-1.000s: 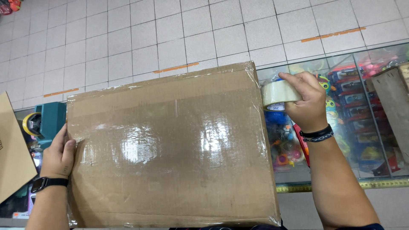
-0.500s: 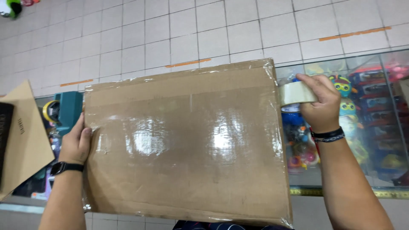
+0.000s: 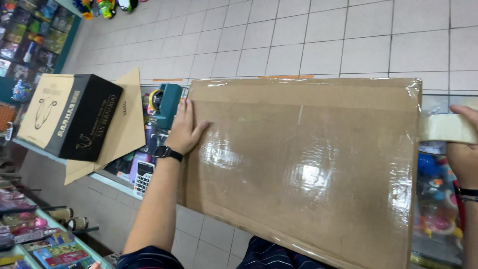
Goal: A person is sealing a large cardboard box with clear adhesive tape on a glass counter in a toy store.
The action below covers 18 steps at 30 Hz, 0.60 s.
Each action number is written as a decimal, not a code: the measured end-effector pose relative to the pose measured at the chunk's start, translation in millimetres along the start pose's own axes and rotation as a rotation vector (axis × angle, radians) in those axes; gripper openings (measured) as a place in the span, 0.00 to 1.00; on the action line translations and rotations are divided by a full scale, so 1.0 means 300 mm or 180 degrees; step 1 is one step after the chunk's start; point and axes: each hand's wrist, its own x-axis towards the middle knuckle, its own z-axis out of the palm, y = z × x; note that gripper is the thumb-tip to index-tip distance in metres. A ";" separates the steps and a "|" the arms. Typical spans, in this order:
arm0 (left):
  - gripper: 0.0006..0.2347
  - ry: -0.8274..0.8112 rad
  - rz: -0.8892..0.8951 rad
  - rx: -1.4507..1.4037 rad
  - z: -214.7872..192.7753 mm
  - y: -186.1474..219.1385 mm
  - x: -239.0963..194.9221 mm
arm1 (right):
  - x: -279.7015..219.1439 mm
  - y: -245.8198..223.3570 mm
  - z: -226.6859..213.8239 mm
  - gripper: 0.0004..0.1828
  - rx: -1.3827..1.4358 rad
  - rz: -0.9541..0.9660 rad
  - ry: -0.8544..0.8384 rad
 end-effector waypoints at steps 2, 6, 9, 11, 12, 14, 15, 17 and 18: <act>0.45 -0.0082 -0.0193 0.0105 -0.025 0.106 -0.006 | -0.012 0.041 0.012 0.23 -0.0078 0.0068 -0.0062; 0.52 0.0002 -0.0052 0.0355 0.018 0.279 0.010 | 0.000 0.007 0.003 0.23 -0.0108 -0.0106 -0.0071; 0.55 0.0075 0.0017 0.0149 0.091 0.394 0.028 | -0.002 -0.080 -0.011 0.34 -0.0166 0.0427 0.0050; 0.56 -0.0009 -0.0072 0.0175 0.087 0.530 0.018 | 0.050 -0.210 -0.020 0.36 -0.0028 0.0781 0.0065; 0.57 -0.0098 -0.0157 0.0198 0.085 0.599 0.019 | 0.076 -0.274 -0.026 0.38 0.0113 0.1139 0.0075; 0.58 -0.0164 -0.0023 0.0144 0.086 0.758 -0.001 | 0.093 -0.304 -0.041 0.37 -0.0026 0.1060 0.0077; 0.59 -0.0237 0.0089 0.0085 0.086 0.836 -0.014 | 0.102 -0.319 -0.047 0.36 -0.0157 0.0982 0.0056; 0.59 -0.0269 0.0337 0.0090 0.111 0.978 -0.021 | 0.081 -0.220 -0.042 0.33 -0.0343 0.0578 0.0075; 0.60 -0.0300 0.0582 0.0085 0.126 1.060 -0.025 | 0.069 -0.169 -0.055 0.31 -0.0532 0.0172 0.0073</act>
